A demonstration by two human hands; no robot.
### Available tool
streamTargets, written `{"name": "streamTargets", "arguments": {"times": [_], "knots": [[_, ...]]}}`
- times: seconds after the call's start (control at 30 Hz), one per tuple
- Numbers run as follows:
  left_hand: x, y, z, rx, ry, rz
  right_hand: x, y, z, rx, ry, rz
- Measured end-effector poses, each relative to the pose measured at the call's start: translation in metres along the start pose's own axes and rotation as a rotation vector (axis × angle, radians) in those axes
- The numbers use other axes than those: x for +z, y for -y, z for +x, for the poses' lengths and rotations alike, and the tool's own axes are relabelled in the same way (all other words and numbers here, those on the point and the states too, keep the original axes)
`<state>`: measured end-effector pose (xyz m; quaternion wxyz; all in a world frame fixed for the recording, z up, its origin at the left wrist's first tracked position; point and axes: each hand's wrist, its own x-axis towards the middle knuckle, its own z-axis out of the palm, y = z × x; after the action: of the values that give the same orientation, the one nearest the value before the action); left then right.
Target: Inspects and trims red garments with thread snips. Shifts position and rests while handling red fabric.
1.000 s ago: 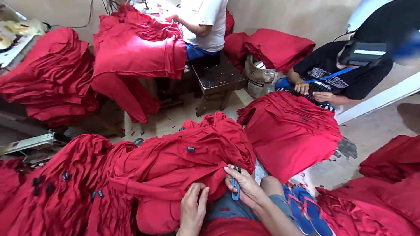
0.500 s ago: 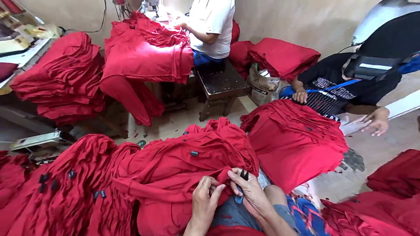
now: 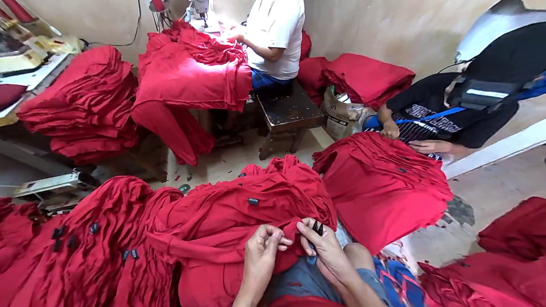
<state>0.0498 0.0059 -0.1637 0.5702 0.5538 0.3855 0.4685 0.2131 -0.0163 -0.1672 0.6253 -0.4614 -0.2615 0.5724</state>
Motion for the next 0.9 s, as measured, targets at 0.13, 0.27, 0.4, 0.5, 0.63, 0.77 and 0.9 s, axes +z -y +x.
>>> {"name": "streamTargets", "arguments": {"times": [0.13, 0.27, 0.4, 0.5, 0.63, 0.77, 0.9], "knots": [[-0.005, 0.003, -0.002, -0.062, 0.066, -0.118, -0.003, -0.002, 0.002, 0.019, 0.002, 0.042], [0.000, 0.006, -0.003, -0.008, 0.037, -0.044, -0.001, -0.001, 0.001, -0.001, -0.002, -0.029], [0.008, 0.016, -0.002, 0.195, -0.055, 0.399, 0.005, 0.000, -0.003, -0.064, 0.008, -0.185], [0.005, 0.014, 0.000, 0.230, -0.077, 0.413, 0.002, 0.000, -0.002, -0.051, 0.001, -0.173], [0.001, 0.008, 0.000, 0.118, -0.005, 0.331, 0.001, -0.001, 0.001, -0.003, 0.003, -0.090], [0.000, 0.001, -0.002, -0.049, 0.055, 0.131, 0.001, -0.001, 0.002, -0.015, 0.008, -0.105], [-0.001, 0.003, -0.006, -0.126, 0.094, 0.028, -0.014, 0.004, 0.004, -0.204, 0.086, -0.696]]}}
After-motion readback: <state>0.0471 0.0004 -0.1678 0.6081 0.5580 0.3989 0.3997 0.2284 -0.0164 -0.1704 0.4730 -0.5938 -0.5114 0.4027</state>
